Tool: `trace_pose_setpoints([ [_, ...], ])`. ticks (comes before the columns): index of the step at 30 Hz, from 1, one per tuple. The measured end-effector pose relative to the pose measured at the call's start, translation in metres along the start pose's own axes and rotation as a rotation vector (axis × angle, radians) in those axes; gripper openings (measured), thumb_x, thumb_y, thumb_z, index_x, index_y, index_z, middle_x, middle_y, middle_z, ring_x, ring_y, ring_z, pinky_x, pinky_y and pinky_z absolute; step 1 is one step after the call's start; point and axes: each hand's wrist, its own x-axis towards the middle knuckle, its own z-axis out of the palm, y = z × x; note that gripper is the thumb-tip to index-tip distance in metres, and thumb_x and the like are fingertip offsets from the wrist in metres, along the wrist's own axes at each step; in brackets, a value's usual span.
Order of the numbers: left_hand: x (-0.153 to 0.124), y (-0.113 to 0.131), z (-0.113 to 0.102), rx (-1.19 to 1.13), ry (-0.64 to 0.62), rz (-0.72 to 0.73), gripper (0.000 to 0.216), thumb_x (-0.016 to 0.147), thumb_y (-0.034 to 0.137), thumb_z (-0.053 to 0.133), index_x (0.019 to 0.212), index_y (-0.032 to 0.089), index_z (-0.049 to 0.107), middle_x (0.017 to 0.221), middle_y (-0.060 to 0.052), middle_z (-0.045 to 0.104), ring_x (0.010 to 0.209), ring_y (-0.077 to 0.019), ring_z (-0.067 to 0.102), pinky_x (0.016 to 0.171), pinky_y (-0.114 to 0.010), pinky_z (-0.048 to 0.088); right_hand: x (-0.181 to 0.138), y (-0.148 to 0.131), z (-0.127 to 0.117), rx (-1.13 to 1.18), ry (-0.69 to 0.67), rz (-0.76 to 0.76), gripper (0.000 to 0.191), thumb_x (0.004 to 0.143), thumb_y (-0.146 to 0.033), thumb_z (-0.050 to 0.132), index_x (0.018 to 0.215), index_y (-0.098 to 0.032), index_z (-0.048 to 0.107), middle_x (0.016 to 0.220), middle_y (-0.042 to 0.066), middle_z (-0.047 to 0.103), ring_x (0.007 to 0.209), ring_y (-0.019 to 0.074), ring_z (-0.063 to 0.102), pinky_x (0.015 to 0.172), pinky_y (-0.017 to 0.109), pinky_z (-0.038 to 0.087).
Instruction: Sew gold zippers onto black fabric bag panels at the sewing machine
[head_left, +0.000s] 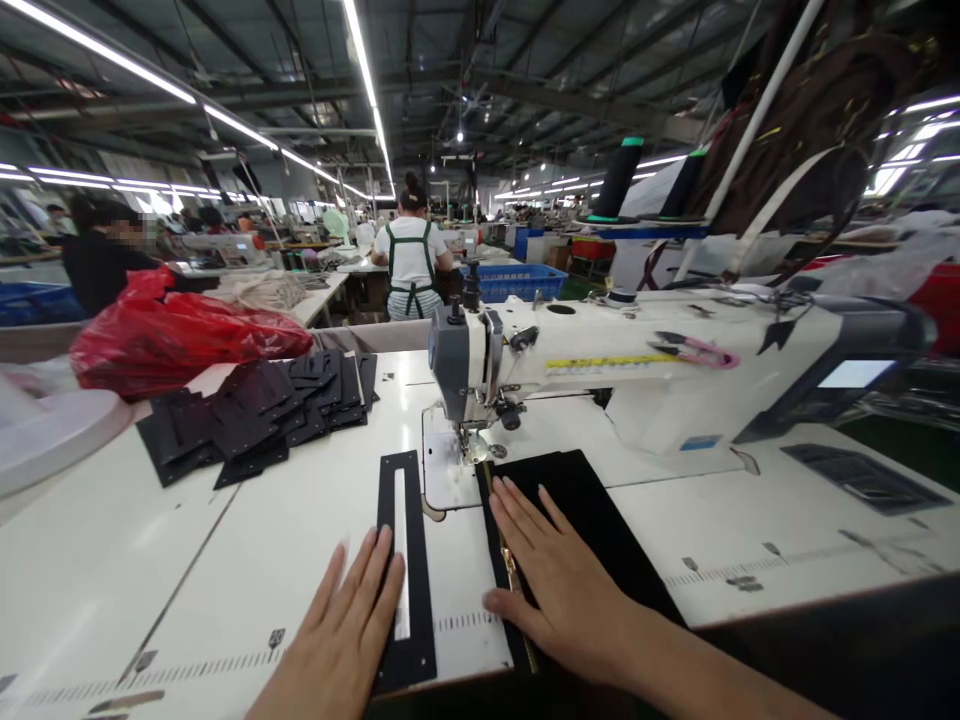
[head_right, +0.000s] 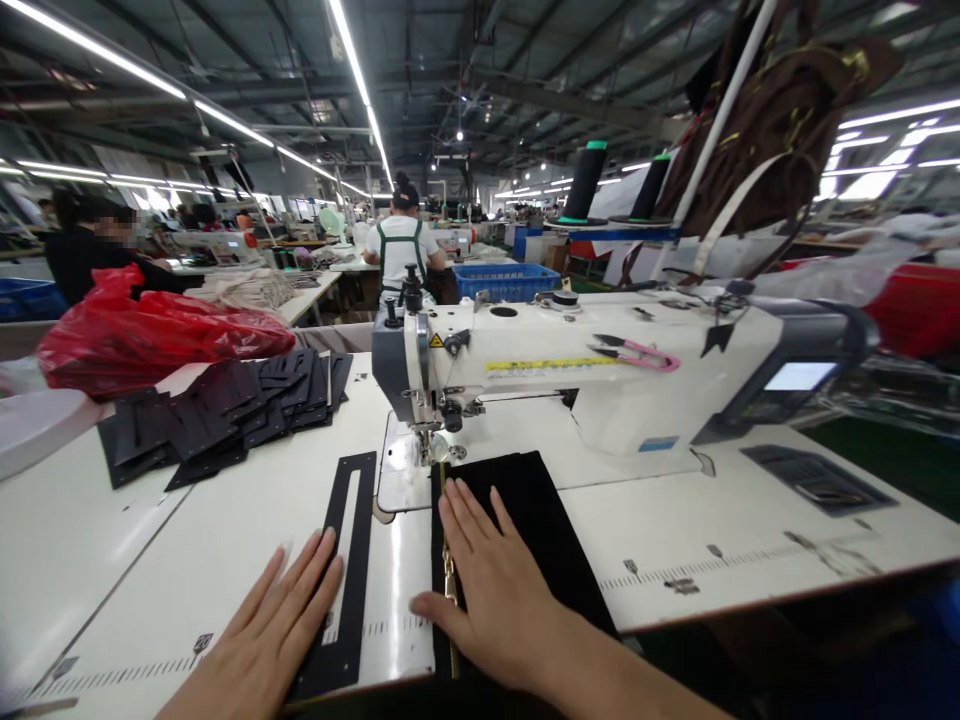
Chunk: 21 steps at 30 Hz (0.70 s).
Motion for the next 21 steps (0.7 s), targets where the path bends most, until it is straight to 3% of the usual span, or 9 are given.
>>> trace_pose_setpoints([
  [5, 0.006, -0.002, -0.005, -0.029, 0.081, 0.015, 0.091, 0.070, 0.045, 0.060, 0.142, 0.023, 0.010, 0.144, -0.010, 0.026, 0.128, -0.0346, 0.031, 0.103, -0.051, 0.029, 0.018, 0.008, -0.008, 0.034, 0.072, 0.051, 0.052, 0.095, -0.035, 0.026, 0.139, -0.008, 0.024, 0.144, 0.013, 0.022, 0.134, 0.0214, 0.017, 0.107, 0.048, 0.021],
  [10, 0.022, -0.017, -0.014, -0.066, 0.065, 0.073, 0.088, 0.070, 0.041, 0.057, 0.142, 0.022, 0.010, 0.144, -0.012, 0.026, 0.128, -0.0353, 0.029, 0.102, -0.051, 0.029, 0.036, 0.020, 0.001, -0.028, 0.051, 0.011, 0.049, 0.094, -0.030, 0.031, 0.138, -0.009, 0.027, 0.143, 0.012, 0.026, 0.133, 0.0214, 0.020, 0.108, 0.049, 0.019],
  [14, 0.032, -0.027, -0.005, -0.131, 0.146, -0.020, 0.069, 0.074, 0.027, 0.055, 0.138, 0.024, 0.028, 0.133, -0.011, 0.044, 0.117, -0.0308, 0.044, 0.098, -0.047, 0.038, 0.036, 0.020, 0.002, -0.021, 0.004, -0.003, 0.048, 0.095, -0.035, 0.030, 0.138, -0.016, 0.028, 0.145, 0.007, 0.019, 0.134, 0.0225, 0.015, 0.108, 0.050, 0.017],
  [19, 0.054, -0.044, 0.017, -0.120, 0.250, -0.001, 0.047, 0.079, 0.012, 0.041, 0.124, 0.021, 0.048, 0.136, -0.012, 0.039, 0.124, -0.0302, 0.037, 0.095, -0.050, 0.041, 0.036, 0.020, -0.003, 0.022, -0.023, -0.045, 0.051, 0.093, -0.044, 0.033, 0.139, -0.023, 0.028, 0.146, 0.005, 0.019, 0.134, 0.0247, 0.013, 0.107, 0.054, 0.013],
  [21, 0.065, -0.054, 0.022, -0.128, 0.273, 0.003, 0.041, 0.080, 0.009, 0.037, 0.116, 0.019, 0.054, 0.128, -0.011, 0.049, 0.116, -0.0272, 0.047, 0.092, -0.047, 0.045, 0.034, 0.022, -0.004, 0.058, 0.017, -0.049, 0.048, 0.094, -0.040, 0.031, 0.138, -0.022, 0.029, 0.146, 0.005, 0.020, 0.134, 0.0226, 0.015, 0.107, 0.051, 0.017],
])
